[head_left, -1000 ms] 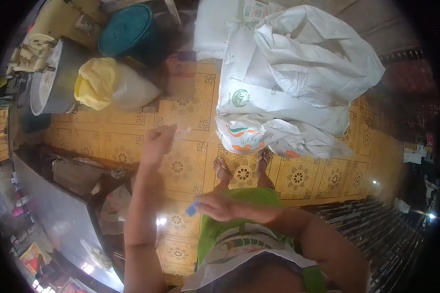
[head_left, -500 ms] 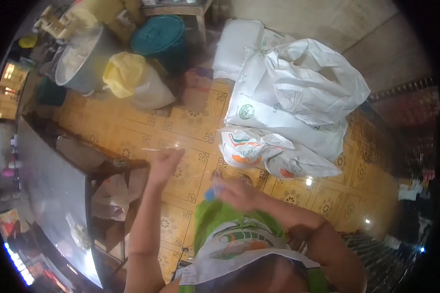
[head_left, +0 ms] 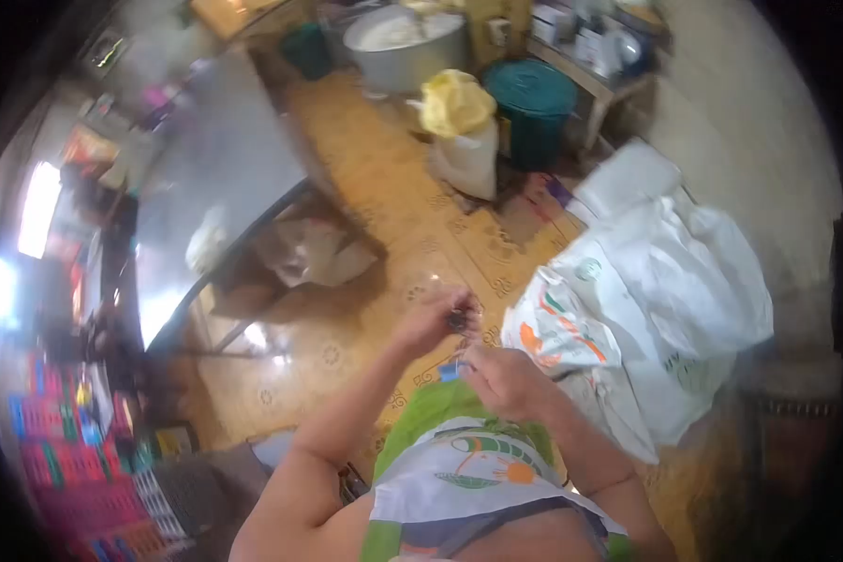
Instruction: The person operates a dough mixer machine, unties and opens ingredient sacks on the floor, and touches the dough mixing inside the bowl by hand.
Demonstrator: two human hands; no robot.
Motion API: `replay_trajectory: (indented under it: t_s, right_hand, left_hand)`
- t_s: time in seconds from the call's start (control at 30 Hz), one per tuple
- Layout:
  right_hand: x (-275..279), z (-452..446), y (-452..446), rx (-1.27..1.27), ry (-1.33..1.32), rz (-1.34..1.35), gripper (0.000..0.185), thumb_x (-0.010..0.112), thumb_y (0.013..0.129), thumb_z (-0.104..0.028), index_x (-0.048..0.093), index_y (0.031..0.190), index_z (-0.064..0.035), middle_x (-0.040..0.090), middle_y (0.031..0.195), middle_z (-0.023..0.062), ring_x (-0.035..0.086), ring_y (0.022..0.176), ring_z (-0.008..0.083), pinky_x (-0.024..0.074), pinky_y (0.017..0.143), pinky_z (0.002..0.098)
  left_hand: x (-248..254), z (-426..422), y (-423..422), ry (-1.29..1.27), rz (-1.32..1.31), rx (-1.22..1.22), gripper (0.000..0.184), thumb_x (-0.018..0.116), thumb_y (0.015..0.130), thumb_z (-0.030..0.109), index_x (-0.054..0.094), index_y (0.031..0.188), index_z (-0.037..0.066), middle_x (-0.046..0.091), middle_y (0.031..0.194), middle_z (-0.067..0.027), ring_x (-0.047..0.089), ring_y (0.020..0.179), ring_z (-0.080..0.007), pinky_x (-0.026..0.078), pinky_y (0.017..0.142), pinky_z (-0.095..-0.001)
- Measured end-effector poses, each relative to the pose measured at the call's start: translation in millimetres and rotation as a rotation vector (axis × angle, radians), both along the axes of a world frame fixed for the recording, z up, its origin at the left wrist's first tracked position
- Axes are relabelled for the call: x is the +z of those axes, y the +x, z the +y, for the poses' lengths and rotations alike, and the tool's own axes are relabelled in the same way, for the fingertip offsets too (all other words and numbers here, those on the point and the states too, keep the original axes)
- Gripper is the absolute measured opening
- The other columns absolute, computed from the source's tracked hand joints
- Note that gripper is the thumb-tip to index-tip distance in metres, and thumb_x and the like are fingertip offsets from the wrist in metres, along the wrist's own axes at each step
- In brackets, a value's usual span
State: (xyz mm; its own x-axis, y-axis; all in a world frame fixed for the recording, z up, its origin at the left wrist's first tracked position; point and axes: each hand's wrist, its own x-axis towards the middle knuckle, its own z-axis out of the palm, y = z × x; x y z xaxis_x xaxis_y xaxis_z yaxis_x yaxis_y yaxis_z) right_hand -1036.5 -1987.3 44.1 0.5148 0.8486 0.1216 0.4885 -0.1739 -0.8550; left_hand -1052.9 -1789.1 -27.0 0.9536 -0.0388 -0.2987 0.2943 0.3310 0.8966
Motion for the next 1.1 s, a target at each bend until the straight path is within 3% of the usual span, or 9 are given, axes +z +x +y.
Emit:
replay_trajectory:
  t_s: [0.2, 0.3, 0.43, 0.5, 0.57, 0.63, 0.83, 0.93, 1.1]
  right_hand:
    - [22, 40, 3, 0.043, 0.109, -0.400, 0.011, 0.062, 0.082, -0.014, 0.058, 0.087, -0.0047, 0.059, 0.076, 0.0144, 0.060, 0.071, 0.0339, 0.0484, 0.061, 0.0426]
    - [10, 66, -1, 0.100, 0.097, -0.475, 0.011, 0.064, 0.079, -0.012, 0.061, 0.087, -0.0060, 0.058, 0.074, 0.0121, 0.059, 0.069, 0.0325, 0.0485, 0.060, 0.0419]
    - [-5, 114, -6, 0.133, 0.149, -0.432, 0.012, 0.067, 0.076, -0.013, 0.065, 0.088, -0.0084, 0.057, 0.073, 0.0112, 0.058, 0.067, 0.0323, 0.0474, 0.058, 0.0414]
    - [-17, 143, -4, 0.122, 0.250, -0.373, 0.021, 0.073, 0.074, -0.017, 0.065, 0.091, -0.0082, 0.059, 0.076, 0.0079, 0.058, 0.065, 0.0264, 0.0464, 0.056, 0.0387]
    - [-13, 175, -7, 0.001, 0.049, 0.249, 0.054, 0.079, 0.072, -0.027, 0.055, 0.112, -0.0021, 0.060, 0.076, 0.0058, 0.061, 0.069, 0.0213, 0.0481, 0.062, 0.0365]
    - [-42, 230, -1, 0.134, 0.166, 0.113, 0.067, 0.082, 0.069, -0.031, 0.050, 0.120, -0.0013, 0.062, 0.080, 0.0049, 0.060, 0.072, 0.0182, 0.0484, 0.065, 0.0353]
    - [-54, 370, -20, 0.526, -0.178, 0.309, 0.035, 0.065, 0.087, -0.031, 0.058, 0.108, -0.0044, 0.062, 0.075, 0.0100, 0.061, 0.073, 0.0197, 0.0475, 0.070, 0.0354]
    - [-27, 426, -15, 0.564, -0.168, 0.212, 0.028, 0.055, 0.094, -0.030, 0.058, 0.094, -0.0026, 0.060, 0.071, 0.0145, 0.061, 0.068, 0.0209, 0.0461, 0.063, 0.0336]
    - [17, 495, 27, 0.365, -0.098, 0.189, 0.029, 0.051, 0.095, -0.030, 0.055, 0.091, -0.0010, 0.059, 0.071, 0.0139, 0.055, 0.063, 0.0176, 0.0455, 0.060, 0.0358]
  left_hand:
    - [46, -6, -80, -0.582, 0.153, 0.237, 0.026, 0.051, 0.096, 0.021, 0.058, 0.107, -0.002, 0.062, 0.096, -0.0093, 0.062, 0.082, -0.0196, 0.052, 0.076, -0.0337]
    - [48, 24, -110, -0.429, 0.069, 0.174, 0.024, 0.052, 0.096, 0.019, 0.060, 0.108, -0.001, 0.062, 0.093, -0.0063, 0.060, 0.077, -0.0150, 0.051, 0.071, -0.0285]
    - [52, 70, -125, 0.188, 0.036, 0.114, 0.018, 0.055, 0.094, 0.011, 0.065, 0.105, 0.002, 0.056, 0.072, 0.0023, 0.049, 0.063, -0.0053, 0.040, 0.056, -0.0210]
    - [61, 103, -126, 0.260, 0.039, 0.125, 0.017, 0.053, 0.093, 0.008, 0.065, 0.103, 0.002, 0.053, 0.068, 0.0033, 0.045, 0.058, -0.0048, 0.037, 0.052, -0.0212]
    - [86, 134, -125, 0.318, -0.014, 0.165, 0.017, 0.053, 0.093, 0.008, 0.065, 0.103, 0.002, 0.053, 0.067, 0.0034, 0.045, 0.057, -0.0046, 0.036, 0.051, -0.0209]
    - [93, 176, -123, 0.329, -0.066, 0.179, 0.018, 0.051, 0.094, 0.008, 0.065, 0.104, 0.002, 0.053, 0.069, 0.0024, 0.046, 0.058, -0.0046, 0.037, 0.051, -0.0205]
    - [140, 326, -120, 0.382, -0.235, 0.470, 0.016, 0.049, 0.095, 0.006, 0.062, 0.104, 0.003, 0.061, 0.083, -0.0006, 0.058, 0.076, -0.0053, 0.047, 0.061, -0.0204]
    - [117, 412, -120, 0.550, -0.147, 0.619, 0.016, 0.049, 0.095, 0.008, 0.062, 0.102, 0.001, 0.064, 0.087, -0.0041, 0.061, 0.079, -0.0108, 0.050, 0.069, -0.0230]
    - [-5, 449, -107, 0.162, 0.040, 0.269, 0.025, 0.055, 0.093, 0.014, 0.061, 0.114, 0.002, 0.065, 0.106, -0.0042, 0.059, 0.096, -0.0114, 0.046, 0.085, -0.0298]
